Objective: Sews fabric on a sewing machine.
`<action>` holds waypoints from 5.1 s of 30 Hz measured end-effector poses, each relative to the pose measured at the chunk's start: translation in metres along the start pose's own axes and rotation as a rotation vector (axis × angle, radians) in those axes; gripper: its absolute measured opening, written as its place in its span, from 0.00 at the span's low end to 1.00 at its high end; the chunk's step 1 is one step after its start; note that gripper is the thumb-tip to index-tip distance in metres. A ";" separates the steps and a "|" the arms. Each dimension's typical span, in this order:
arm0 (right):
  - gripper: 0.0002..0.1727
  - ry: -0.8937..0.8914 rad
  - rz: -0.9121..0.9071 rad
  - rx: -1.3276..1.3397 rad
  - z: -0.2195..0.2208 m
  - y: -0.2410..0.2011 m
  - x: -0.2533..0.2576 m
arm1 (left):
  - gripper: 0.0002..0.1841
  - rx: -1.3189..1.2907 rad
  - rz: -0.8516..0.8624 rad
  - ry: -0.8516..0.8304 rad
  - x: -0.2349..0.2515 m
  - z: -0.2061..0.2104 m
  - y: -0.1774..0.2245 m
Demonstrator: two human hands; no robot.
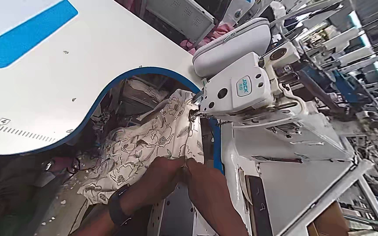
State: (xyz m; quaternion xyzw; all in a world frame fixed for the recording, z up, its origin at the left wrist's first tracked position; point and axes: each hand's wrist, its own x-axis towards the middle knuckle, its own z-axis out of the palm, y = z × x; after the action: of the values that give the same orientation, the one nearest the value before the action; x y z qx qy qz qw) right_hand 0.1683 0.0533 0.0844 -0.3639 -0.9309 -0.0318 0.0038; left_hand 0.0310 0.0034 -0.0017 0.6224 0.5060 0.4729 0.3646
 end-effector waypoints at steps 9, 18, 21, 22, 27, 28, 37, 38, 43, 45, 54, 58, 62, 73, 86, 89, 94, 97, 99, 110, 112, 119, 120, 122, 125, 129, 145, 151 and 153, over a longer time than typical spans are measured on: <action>0.22 -0.990 0.073 0.486 0.074 0.080 -0.008 | 0.19 0.120 -0.057 -0.075 -0.054 0.000 0.019; 0.07 -0.276 -0.234 0.104 -0.038 -0.016 -0.067 | 0.08 0.314 -0.018 0.226 -0.043 0.037 0.023; 0.06 -0.227 -0.078 0.144 -0.019 -0.017 -0.062 | 0.10 0.311 0.012 0.336 -0.021 0.032 0.011; 0.06 -0.209 -0.056 0.105 -0.023 -0.013 -0.062 | 0.11 0.286 0.013 0.353 -0.018 0.033 0.010; 0.03 -0.094 -0.060 -0.074 -0.010 -0.016 -0.047 | 0.10 0.291 0.060 0.329 -0.028 0.029 0.013; 0.03 -0.090 -0.040 -0.098 -0.010 -0.017 -0.042 | 0.10 0.282 0.063 0.327 -0.030 0.029 0.011; 0.07 0.261 -0.042 -0.276 0.021 -0.002 -0.013 | 0.14 0.236 0.063 0.414 -0.003 0.037 -0.002; 0.09 0.338 -0.053 -0.269 0.031 0.003 -0.008 | 0.14 0.184 0.047 0.397 0.001 0.036 -0.004; 0.09 0.532 0.037 -0.058 0.069 0.028 -0.022 | 0.15 0.079 -0.053 0.348 0.008 0.029 0.004; 0.09 0.576 0.063 0.001 0.070 0.032 -0.038 | 0.15 0.164 -0.018 0.398 0.002 0.031 0.009; 0.09 0.525 -0.097 -0.115 0.050 0.017 0.012 | 0.12 0.166 0.029 0.519 0.027 0.034 -0.012; 0.10 0.552 0.005 -0.126 0.062 0.018 0.016 | 0.14 0.130 -0.007 0.559 0.038 0.032 -0.016; 0.17 0.312 0.168 -0.145 0.063 0.035 -0.016 | 0.12 0.279 -0.156 0.662 -0.008 0.018 -0.050; 0.20 -0.741 0.574 0.207 0.062 0.100 -0.002 | 0.17 -0.160 -0.261 -0.162 -0.034 -0.046 -0.015; 0.17 0.103 0.003 0.039 -0.033 0.051 -0.105 | 0.18 0.193 -0.084 0.341 -0.022 0.023 0.002; 0.06 0.051 -0.201 0.044 -0.035 0.007 -0.093 | 0.14 0.154 -0.061 0.309 -0.023 0.024 0.008; 0.09 -0.018 -0.326 0.112 -0.019 -0.014 -0.070 | 0.13 0.023 0.051 0.290 -0.027 0.029 0.001; 0.10 -0.092 -0.280 0.084 -0.023 -0.003 -0.064 | 0.13 -0.135 0.028 0.283 -0.017 0.030 -0.006; 0.10 -0.088 -0.263 0.048 -0.025 0.001 -0.056 | 0.12 -0.123 0.035 0.335 -0.004 0.032 -0.006; 0.08 0.287 0.002 -0.066 0.010 0.006 -0.035 | 0.26 0.025 -0.190 0.147 0.020 0.006 0.015; 0.10 0.286 0.042 -0.063 0.014 0.003 -0.030 | 0.27 0.003 -0.179 0.086 0.016 0.002 0.014; 0.11 -0.337 0.045 0.082 -0.029 0.010 -0.029 | 0.30 -0.205 -0.327 -0.217 0.022 -0.019 0.010; 0.12 -0.386 0.033 0.094 -0.030 0.012 -0.030 | 0.26 -0.173 -0.315 -0.161 0.018 -0.014 0.009; 0.13 -0.399 0.014 0.106 -0.028 0.014 -0.031 | 0.15 -0.049 -0.233 0.075 0.010 0.002 0.007; 0.13 -0.402 0.024 0.106 -0.029 0.014 -0.032 | 0.10 0.279 -0.081 0.457 0.007 0.024 0.003; 0.14 -0.295 -0.021 0.144 -0.026 0.021 -0.033 | 0.12 0.510 0.012 0.660 0.029 0.034 -0.009; 0.22 0.058 -0.106 0.347 0.011 0.054 -0.061 | 0.12 0.286 0.016 0.202 -0.063 -0.017 0.020; 0.14 0.055 -0.094 0.132 -0.004 0.013 -0.051 | 0.15 0.335 0.156 0.334 -0.038 0.042 0.006; 0.15 0.067 -0.071 0.131 -0.008 0.013 -0.046 | 0.15 0.254 0.117 0.361 -0.031 0.042 0.000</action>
State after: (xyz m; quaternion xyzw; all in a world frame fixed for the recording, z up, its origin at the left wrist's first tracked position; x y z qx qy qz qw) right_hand 0.2104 0.0312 0.0918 -0.3282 -0.9427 0.0169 0.0577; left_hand 0.0700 -0.0257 -0.0201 0.5969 0.5816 0.5295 0.1585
